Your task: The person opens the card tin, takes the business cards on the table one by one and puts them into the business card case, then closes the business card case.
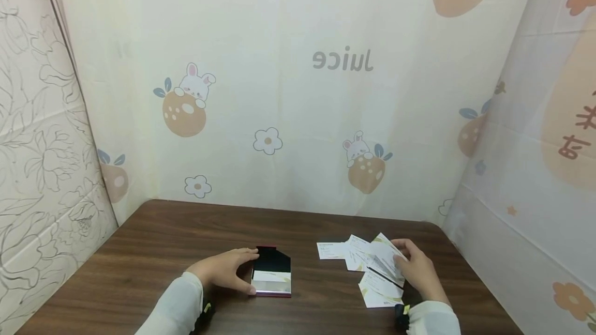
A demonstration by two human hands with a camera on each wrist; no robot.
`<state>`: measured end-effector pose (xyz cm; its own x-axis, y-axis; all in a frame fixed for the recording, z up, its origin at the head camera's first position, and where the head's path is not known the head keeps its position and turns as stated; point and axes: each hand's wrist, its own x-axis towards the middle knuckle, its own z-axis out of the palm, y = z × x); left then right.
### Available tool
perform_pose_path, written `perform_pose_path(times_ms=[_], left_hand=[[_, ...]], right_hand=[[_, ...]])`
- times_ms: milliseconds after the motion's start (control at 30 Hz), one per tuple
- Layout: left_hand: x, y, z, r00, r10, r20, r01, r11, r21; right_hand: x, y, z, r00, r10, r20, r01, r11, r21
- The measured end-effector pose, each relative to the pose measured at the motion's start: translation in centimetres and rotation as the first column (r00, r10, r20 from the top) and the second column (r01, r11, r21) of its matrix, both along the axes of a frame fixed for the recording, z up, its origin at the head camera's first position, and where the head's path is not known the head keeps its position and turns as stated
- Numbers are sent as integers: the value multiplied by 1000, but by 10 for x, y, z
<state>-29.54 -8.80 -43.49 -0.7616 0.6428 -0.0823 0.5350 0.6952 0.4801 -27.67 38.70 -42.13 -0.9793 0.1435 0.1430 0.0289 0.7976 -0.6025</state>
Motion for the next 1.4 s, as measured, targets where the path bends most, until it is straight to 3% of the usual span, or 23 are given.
perform_pose_path(times_ms=[200, 367, 600, 800, 933, 1067, 1267, 1400], left_hand=[[0, 0, 0, 1000, -3, 4, 3, 1000, 4], [1, 0, 1, 1000, -1, -1, 1, 1000, 2], [-1, 1, 0, 1000, 6, -3, -6, 1000, 1], [-4, 1, -3, 1000, -5, -17, 5, 1000, 3], [-3, 1, -3, 1000, -4, -21, 4, 1000, 4], [-4, 1, -4, 1000, -5, -11, 5, 1000, 4], [-3, 1, -1, 1000, -10, -20, 10, 1000, 3], [-1, 1, 0, 1000, -4, -21, 4, 1000, 1]], right_hand=[[-2, -12, 4, 999, 45, -16, -46, 997, -62], [-6, -29, 9, 995, 89, -43, -91, 994, -56], [-16, -63, 7, 970, 225, -89, -229, 973, -32], [-20, -90, 4, 953, 280, -113, -284, 959, -19], [-24, -117, 2, 931, 324, -167, -333, 943, -23], [-26, -144, -3, 894, 398, -204, -409, 912, -14], [-24, -175, -8, 859, 481, -175, -497, 865, -62], [-22, -190, -10, 839, 521, -160, -533, 845, -43]])
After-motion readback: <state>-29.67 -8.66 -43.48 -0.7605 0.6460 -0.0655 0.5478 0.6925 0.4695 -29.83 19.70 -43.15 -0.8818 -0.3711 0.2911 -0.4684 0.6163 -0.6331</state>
